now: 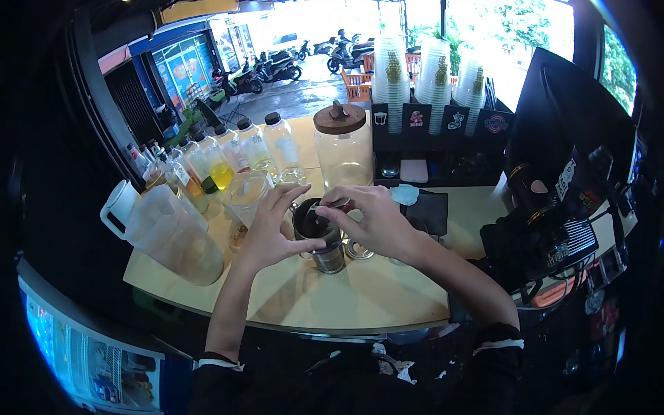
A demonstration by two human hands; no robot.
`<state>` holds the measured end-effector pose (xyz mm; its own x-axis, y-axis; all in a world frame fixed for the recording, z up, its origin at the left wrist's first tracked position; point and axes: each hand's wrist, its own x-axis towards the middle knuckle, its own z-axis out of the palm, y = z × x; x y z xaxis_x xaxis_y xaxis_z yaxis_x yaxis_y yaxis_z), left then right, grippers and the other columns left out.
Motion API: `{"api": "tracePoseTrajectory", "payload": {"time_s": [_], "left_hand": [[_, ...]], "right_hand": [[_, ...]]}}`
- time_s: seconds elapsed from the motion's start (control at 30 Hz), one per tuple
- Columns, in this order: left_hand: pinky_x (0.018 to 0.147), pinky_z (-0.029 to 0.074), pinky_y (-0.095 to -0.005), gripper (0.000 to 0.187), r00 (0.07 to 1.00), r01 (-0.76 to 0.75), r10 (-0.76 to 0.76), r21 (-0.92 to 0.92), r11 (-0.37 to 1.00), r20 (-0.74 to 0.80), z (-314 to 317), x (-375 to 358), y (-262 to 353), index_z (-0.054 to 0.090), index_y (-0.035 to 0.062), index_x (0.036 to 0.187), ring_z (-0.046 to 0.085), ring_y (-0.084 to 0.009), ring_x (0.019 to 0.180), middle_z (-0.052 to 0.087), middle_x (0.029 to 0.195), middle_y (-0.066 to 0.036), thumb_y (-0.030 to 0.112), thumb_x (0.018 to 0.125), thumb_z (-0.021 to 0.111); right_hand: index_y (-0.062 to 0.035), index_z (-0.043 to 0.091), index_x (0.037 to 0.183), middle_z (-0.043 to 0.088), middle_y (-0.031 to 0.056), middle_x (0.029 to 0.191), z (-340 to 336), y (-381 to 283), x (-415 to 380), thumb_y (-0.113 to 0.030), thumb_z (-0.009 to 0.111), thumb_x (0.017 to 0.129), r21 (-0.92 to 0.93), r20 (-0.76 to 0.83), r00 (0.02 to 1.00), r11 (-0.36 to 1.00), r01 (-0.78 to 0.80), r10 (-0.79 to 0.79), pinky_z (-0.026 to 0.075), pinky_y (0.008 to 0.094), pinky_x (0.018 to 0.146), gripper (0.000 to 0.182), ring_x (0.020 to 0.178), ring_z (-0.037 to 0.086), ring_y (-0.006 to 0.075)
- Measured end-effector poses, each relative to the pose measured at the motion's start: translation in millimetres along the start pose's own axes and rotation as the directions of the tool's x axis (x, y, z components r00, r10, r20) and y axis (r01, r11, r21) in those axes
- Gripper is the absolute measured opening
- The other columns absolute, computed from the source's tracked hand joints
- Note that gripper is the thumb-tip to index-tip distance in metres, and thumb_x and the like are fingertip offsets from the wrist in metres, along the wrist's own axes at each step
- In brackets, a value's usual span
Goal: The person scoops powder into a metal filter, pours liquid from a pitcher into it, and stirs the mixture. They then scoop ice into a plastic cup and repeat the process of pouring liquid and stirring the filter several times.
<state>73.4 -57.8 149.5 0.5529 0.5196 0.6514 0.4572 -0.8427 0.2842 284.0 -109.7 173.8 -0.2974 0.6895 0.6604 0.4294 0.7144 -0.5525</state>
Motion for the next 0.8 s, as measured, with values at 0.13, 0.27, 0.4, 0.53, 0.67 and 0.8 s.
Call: {"api": "tracePoseTrajectory", "payload": {"time_s": [0.13, 0.27, 0.4, 0.53, 0.67, 0.8], "left_hand": [[0.086, 0.047, -0.0378, 0.047, 0.999, -0.021, 0.02, -0.062, 0.998, -0.029, 4, 3, 8, 0.06, 0.0055, 0.114, 0.059, -0.0269, 0.098, 0.058, 0.1, -0.009, 0.013, 0.071, 0.077], [0.074, 0.049, -0.0368, 0.028, 0.98, -0.156, 0.166, 0.095, 0.983, -0.114, 6, 11, 19, 0.063, 0.0036, 0.103, 0.06, -0.0261, 0.086, 0.058, 0.091, -0.009, 0.002, 0.076, 0.07], [0.065, 0.049, -0.0361, 0.015, 0.948, -0.128, 0.147, 0.083, 0.988, -0.282, 11, 15, 15, 0.067, 0.0023, 0.093, 0.06, -0.0252, 0.074, 0.06, 0.083, -0.008, 0.0, 0.078, 0.069], [0.064, 0.048, -0.0348, 0.015, 0.949, -0.002, 0.008, 0.018, 1.0, -0.315, 8, 14, 13, 0.067, 0.0057, 0.095, 0.06, -0.0234, 0.069, 0.06, 0.084, -0.007, 0.006, 0.08, 0.07], [0.056, 0.046, -0.0306, 0.013, 0.919, 0.05, -0.066, -0.051, 0.997, -0.389, 3, 17, 13, 0.067, 0.0025, 0.092, 0.061, -0.0163, 0.061, 0.062, 0.074, -0.007, 0.004, 0.08, 0.071], [0.057, 0.047, -0.0245, 0.012, 0.9, 0.063, -0.136, -0.186, 0.98, -0.414, 3, 16, 0, 0.066, -0.0004, 0.09, 0.064, -0.0129, 0.064, 0.063, 0.073, -0.007, 0.003, 0.08, 0.07]], "right_hand": [[-0.0006, 0.064, 0.095, 0.067, 0.0121, 0.08, 7, -2, 2, -0.014, 0.066, 0.087, -0.034, 0.01, 0.997, 0.996, 0.079, -0.079, 0.054, 0.031, 0.066, 0.015, 0.072, 0.069, 0.0233], [-0.0001, 0.061, 0.1, 0.066, 0.0119, 0.082, 3, -5, 1, -0.014, 0.066, 0.087, -0.113, -0.01, 0.995, 0.989, 0.095, -0.097, 0.053, 0.0317, 0.065, 0.02, 0.071, 0.067, 0.0212], [-0.0001, 0.057, 0.107, 0.062, 0.0112, 0.087, -19, 7, -19, -0.013, 0.063, 0.089, -0.074, -0.091, 0.995, 0.996, -0.04, 0.033, 0.052, 0.0297, 0.066, 0.023, 0.075, 0.065, 0.018], [0.0012, 0.057, 0.107, 0.064, 0.0138, 0.09, -50, 60, -69, -0.01, 0.055, 0.091, -0.302, -0.126, 0.94, 0.891, -0.34, 0.316, 0.051, 0.0356, 0.072, 0.02, 0.078, 0.065, 0.0276], [0.0006, 0.058, 0.103, 0.065, 0.0175, 0.091, -66, 107, -131, -0.009, 0.05, 0.091, -0.497, -0.018, 0.714, 0.613, -0.614, 0.7, 0.048, 0.0418, 0.077, 0.017, 0.085, 0.064, 0.0369], [0.0007, 0.057, 0.096, 0.064, 0.0127, 0.086, -57, 119, -171, -0.016, 0.051, 0.094, -0.28, 0.01, 0.73, 0.703, -0.654, 0.683, 0.048, 0.0345, 0.069, 0.018, 0.076, 0.063, 0.0211]]}}
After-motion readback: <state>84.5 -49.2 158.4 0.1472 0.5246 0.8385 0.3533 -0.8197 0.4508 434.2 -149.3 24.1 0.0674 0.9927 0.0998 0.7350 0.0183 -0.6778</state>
